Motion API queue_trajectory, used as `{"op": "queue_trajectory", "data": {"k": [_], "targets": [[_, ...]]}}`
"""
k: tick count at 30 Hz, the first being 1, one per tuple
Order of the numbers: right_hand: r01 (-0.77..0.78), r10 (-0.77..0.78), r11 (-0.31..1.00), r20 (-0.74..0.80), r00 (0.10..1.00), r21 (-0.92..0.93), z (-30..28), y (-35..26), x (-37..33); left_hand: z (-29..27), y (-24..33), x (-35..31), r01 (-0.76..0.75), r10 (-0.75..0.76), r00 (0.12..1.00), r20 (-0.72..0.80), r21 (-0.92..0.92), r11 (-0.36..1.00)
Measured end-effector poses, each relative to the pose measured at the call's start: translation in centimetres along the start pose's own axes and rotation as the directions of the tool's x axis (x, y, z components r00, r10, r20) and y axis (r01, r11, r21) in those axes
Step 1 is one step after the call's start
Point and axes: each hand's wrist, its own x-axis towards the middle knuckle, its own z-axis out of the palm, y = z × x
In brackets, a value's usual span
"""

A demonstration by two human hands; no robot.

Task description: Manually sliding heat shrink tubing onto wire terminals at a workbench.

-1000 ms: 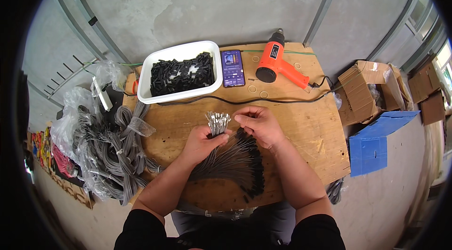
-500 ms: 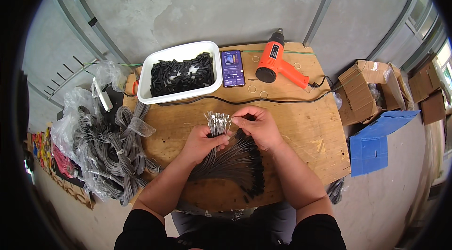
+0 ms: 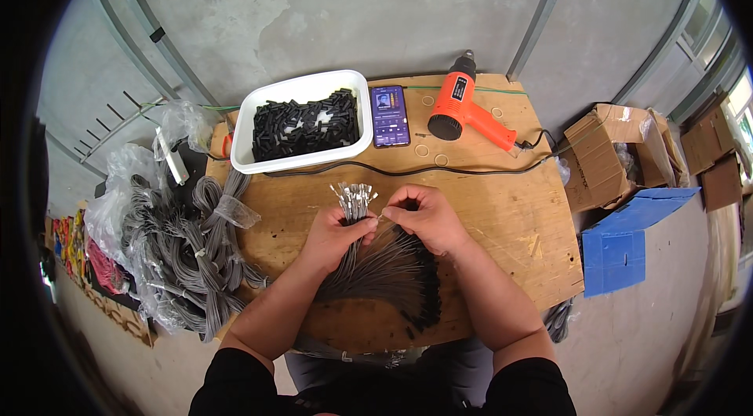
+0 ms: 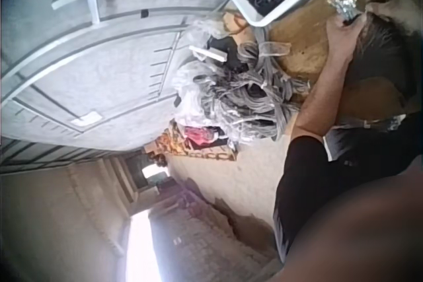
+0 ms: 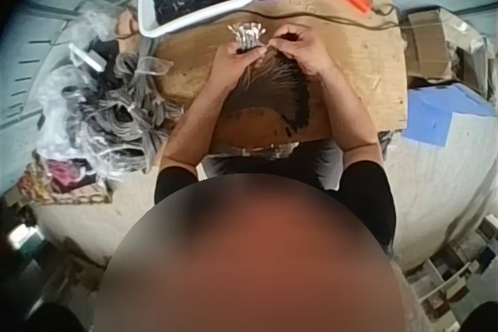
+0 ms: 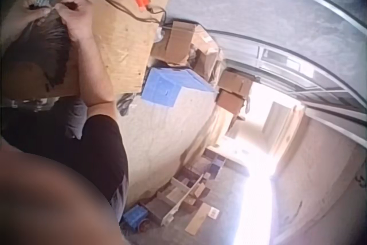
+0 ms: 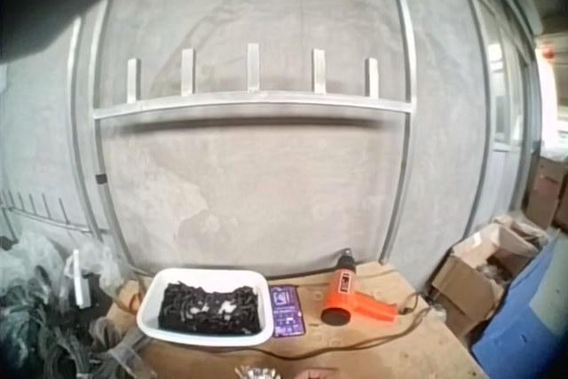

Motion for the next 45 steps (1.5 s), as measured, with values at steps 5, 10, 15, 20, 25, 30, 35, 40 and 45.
{"op": "queue_trajectory", "data": {"k": [5, 10, 15, 20, 25, 30, 35, 40, 45], "targets": [[-0.104, 0.099, 0.989, 0.052, 0.994, 0.109, -0.1, -0.4, 0.1, -0.1, -0.1, 0.0, -0.025, 0.026, 1.000, -0.013, 0.054, 0.998], [-0.120, 0.136, 0.786, 0.020, 0.991, 0.607, -2.0, -0.5, 0.9, 0.1, 0.1, 0.0, 0.011, -0.008, 0.998, -0.057, 0.059, 0.998], [-0.004, 0.167, 0.682, -0.151, 0.974, 0.731, -2.7, 0.4, 1.6, 0.0, 0.0, 0.0, 0.024, -0.019, 0.998, -0.066, 0.083, 0.996], [-0.013, 0.115, 0.781, -0.124, 0.986, 0.624, -2.2, -0.2, 1.3, 0.0, 0.1, 0.0, 0.037, -0.034, 0.997, -0.073, 0.040, 0.999], [-0.060, 0.107, 0.867, -0.067, 0.992, 0.494, -1.1, -1.0, 0.7, 0.1, 0.4, -0.1, 0.060, -0.058, 0.993, -0.099, 0.021, 0.998], [-0.077, 0.120, 0.830, -0.043, 0.992, 0.552, -1.6, -0.3, 0.8, 0.2, 0.5, -0.1, 0.056, -0.057, 0.993, -0.107, -0.006, 0.998], [-0.138, 0.151, 0.701, 0.042, 0.988, 0.699, -2.8, 0.6, 1.1, 0.1, 0.4, -0.1, 0.051, -0.051, 0.994, -0.096, -0.001, 0.999], [-0.100, 0.181, 0.803, -0.080, 0.980, 0.588, -1.5, 0.1, 1.0, 0.0, 0.4, -0.1, 0.057, -0.057, 0.993, -0.103, -0.008, 0.998], [-0.089, 0.162, 0.818, -0.079, 0.984, 0.568, -1.0, -0.2, 1.0, 0.0, 0.5, -0.1, 0.051, -0.052, 0.993, -0.105, -0.013, 0.999]]}}
